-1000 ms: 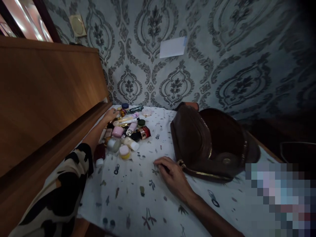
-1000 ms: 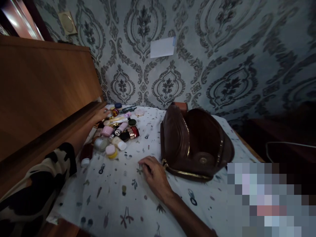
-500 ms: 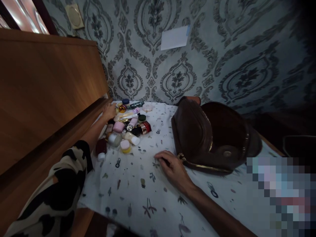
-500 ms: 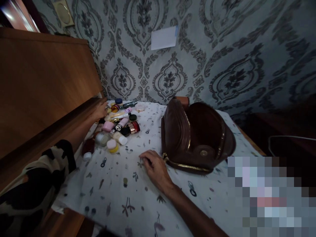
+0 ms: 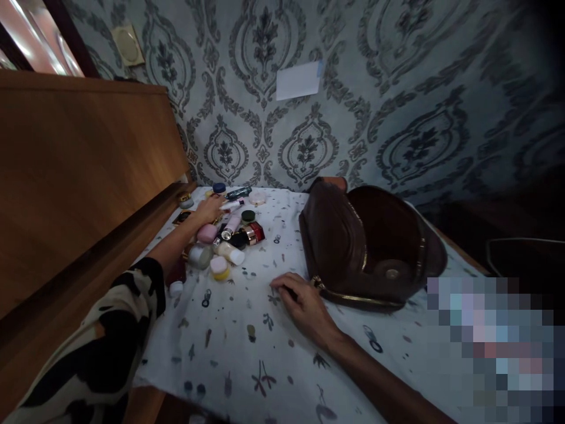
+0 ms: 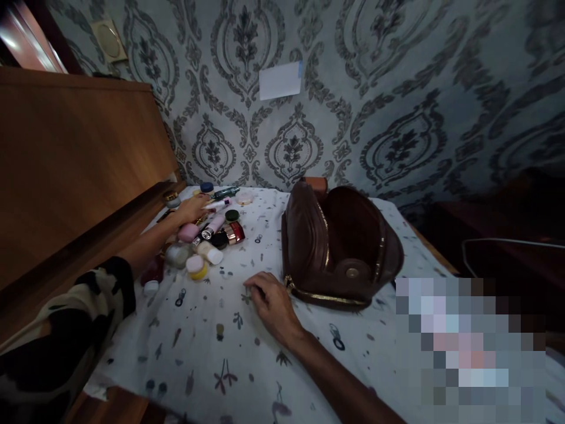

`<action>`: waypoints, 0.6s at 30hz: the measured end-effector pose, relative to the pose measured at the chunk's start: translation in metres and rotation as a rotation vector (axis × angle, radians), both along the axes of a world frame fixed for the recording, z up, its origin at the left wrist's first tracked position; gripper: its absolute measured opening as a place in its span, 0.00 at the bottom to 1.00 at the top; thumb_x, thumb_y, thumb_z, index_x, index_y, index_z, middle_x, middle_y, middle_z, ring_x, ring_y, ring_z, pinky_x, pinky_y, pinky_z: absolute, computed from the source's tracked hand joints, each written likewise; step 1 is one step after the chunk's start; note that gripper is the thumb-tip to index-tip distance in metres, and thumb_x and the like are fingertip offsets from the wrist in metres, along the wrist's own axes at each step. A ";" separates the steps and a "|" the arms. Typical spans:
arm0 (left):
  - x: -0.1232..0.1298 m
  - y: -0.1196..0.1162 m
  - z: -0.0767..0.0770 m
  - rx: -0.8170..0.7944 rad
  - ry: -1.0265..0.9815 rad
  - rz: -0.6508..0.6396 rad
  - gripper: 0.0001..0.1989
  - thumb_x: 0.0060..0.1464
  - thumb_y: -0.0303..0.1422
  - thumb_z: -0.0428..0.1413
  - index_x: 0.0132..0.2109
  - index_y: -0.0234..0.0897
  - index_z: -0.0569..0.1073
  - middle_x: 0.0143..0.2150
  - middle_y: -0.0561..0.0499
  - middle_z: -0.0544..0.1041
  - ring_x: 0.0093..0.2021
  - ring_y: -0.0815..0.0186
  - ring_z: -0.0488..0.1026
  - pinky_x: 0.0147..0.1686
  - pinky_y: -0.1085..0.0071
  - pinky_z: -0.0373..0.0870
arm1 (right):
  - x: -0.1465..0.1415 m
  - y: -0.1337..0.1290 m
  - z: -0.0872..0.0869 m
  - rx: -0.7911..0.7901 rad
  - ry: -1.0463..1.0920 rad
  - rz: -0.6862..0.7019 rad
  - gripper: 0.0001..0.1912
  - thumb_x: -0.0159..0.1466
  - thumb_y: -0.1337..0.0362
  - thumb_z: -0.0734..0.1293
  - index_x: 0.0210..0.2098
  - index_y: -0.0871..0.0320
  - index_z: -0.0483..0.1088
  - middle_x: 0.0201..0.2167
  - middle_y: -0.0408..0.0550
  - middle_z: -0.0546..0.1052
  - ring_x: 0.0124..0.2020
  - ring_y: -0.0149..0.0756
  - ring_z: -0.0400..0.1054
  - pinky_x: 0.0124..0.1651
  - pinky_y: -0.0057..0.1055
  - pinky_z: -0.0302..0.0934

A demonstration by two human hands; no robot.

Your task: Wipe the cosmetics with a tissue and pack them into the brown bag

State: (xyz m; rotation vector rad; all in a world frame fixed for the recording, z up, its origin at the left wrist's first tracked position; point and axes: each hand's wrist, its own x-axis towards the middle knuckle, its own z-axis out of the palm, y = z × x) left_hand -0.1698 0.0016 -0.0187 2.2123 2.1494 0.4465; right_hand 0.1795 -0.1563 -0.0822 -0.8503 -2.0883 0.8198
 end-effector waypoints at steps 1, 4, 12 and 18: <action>0.000 0.002 0.003 0.016 0.024 0.004 0.18 0.55 0.37 0.58 0.52 0.40 0.72 0.56 0.39 0.73 0.58 0.46 0.68 0.53 0.57 0.65 | 0.000 0.000 0.000 0.000 0.004 0.001 0.13 0.63 0.72 0.60 0.37 0.55 0.75 0.36 0.49 0.79 0.41 0.40 0.72 0.45 0.37 0.65; 0.003 0.007 0.013 0.045 0.081 -0.026 0.17 0.58 0.33 0.53 0.53 0.37 0.71 0.56 0.37 0.73 0.57 0.46 0.68 0.53 0.56 0.65 | 0.000 0.000 0.000 -0.002 0.012 -0.003 0.13 0.63 0.73 0.60 0.36 0.55 0.75 0.36 0.49 0.79 0.41 0.40 0.72 0.45 0.37 0.65; 0.049 0.021 0.002 -0.123 0.116 -0.288 0.20 0.53 0.43 0.59 0.51 0.42 0.75 0.42 0.49 0.80 0.42 0.58 0.75 0.42 0.68 0.68 | 0.000 0.000 0.000 -0.019 0.028 0.002 0.12 0.63 0.73 0.60 0.36 0.56 0.74 0.36 0.49 0.78 0.41 0.40 0.71 0.46 0.37 0.65; 0.074 0.029 -0.012 -0.040 0.104 -0.196 0.24 0.56 0.39 0.57 0.59 0.41 0.70 0.55 0.43 0.77 0.52 0.52 0.73 0.48 0.63 0.67 | -0.001 -0.001 -0.001 -0.016 0.006 -0.006 0.13 0.62 0.75 0.60 0.36 0.57 0.75 0.37 0.50 0.78 0.42 0.40 0.71 0.47 0.37 0.64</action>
